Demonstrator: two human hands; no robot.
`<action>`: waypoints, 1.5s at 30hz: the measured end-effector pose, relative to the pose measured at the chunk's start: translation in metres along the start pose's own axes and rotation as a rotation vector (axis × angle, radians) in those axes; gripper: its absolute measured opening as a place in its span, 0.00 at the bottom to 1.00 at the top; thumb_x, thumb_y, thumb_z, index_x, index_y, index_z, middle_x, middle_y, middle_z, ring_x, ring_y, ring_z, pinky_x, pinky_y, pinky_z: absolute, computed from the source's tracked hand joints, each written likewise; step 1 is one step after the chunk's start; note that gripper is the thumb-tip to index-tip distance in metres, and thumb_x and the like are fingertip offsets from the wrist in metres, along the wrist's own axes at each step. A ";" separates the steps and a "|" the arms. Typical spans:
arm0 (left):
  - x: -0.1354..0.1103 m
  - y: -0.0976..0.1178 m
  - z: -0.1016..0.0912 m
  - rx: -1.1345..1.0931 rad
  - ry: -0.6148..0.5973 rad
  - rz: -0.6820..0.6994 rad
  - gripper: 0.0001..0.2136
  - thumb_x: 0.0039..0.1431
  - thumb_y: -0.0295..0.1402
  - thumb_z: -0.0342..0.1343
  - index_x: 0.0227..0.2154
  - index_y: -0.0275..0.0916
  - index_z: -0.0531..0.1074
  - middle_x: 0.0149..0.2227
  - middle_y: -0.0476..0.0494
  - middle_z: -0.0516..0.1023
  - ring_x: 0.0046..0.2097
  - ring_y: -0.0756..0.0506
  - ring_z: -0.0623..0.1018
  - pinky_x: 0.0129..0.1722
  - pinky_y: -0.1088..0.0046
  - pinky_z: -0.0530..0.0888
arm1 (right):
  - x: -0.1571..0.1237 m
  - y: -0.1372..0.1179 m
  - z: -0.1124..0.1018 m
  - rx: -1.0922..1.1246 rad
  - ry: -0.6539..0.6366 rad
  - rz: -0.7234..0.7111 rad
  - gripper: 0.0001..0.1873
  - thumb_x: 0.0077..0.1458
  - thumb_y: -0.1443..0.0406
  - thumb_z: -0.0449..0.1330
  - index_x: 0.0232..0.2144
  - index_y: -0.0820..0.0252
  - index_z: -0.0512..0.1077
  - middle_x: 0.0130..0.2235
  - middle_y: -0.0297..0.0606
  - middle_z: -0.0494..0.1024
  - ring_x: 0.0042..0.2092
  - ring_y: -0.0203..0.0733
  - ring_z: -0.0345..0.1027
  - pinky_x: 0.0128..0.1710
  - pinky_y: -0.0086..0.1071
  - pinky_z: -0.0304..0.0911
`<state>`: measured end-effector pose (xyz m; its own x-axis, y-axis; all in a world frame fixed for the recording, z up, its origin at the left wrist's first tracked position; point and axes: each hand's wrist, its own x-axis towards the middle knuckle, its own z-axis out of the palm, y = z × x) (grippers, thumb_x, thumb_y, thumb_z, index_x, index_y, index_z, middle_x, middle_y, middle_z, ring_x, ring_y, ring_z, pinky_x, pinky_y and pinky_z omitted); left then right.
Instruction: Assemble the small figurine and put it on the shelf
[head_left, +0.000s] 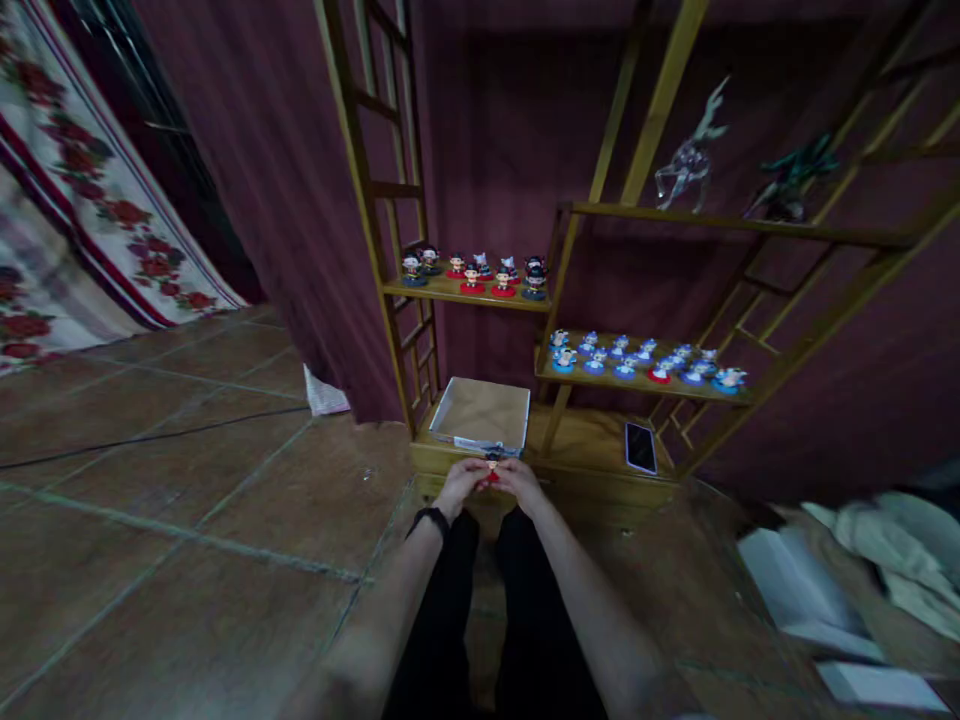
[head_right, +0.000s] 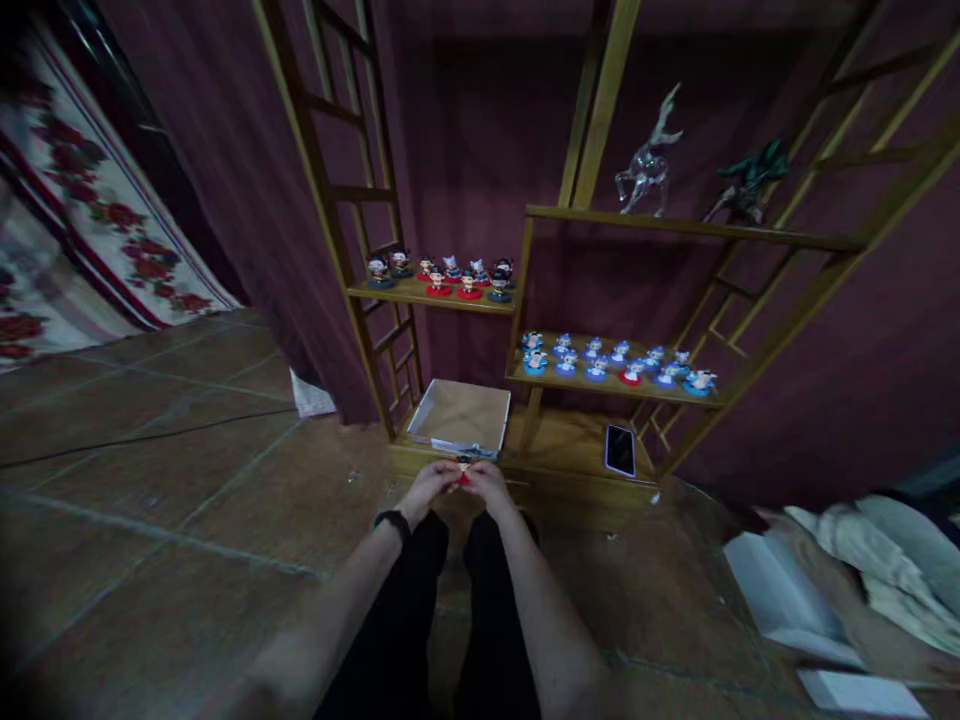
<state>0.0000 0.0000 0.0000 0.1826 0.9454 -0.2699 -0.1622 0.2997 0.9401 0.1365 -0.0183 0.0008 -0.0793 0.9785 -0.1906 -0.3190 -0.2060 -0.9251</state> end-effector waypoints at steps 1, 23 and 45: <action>0.000 0.000 0.000 0.001 -0.002 -0.001 0.12 0.36 0.31 0.63 0.25 0.33 0.70 0.18 0.50 0.72 0.17 0.56 0.68 0.18 0.82 0.62 | 0.000 0.000 0.000 -0.001 0.003 0.000 0.16 0.31 0.57 0.66 0.21 0.60 0.68 0.26 0.32 0.74 0.29 0.35 0.70 0.37 0.36 0.65; -0.004 0.003 0.004 -0.013 0.031 0.026 0.16 0.36 0.30 0.64 0.30 0.32 0.67 0.17 0.53 0.70 0.17 0.55 0.68 0.19 0.81 0.62 | 0.001 -0.001 0.003 -0.025 0.083 0.014 0.16 0.27 0.62 0.67 0.22 0.60 0.66 0.26 0.31 0.74 0.28 0.36 0.70 0.35 0.35 0.65; -0.008 0.006 0.006 0.019 0.046 0.044 0.15 0.35 0.31 0.64 0.28 0.34 0.68 0.18 0.52 0.70 0.18 0.55 0.68 0.19 0.81 0.63 | 0.004 0.005 0.000 -0.008 0.065 -0.009 0.18 0.28 0.60 0.68 0.24 0.60 0.66 0.26 0.31 0.74 0.28 0.36 0.70 0.36 0.36 0.65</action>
<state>0.0031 -0.0062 0.0088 0.1306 0.9628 -0.2367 -0.1504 0.2552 0.9551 0.1350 -0.0155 -0.0046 -0.0145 0.9791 -0.2029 -0.3118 -0.1973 -0.9294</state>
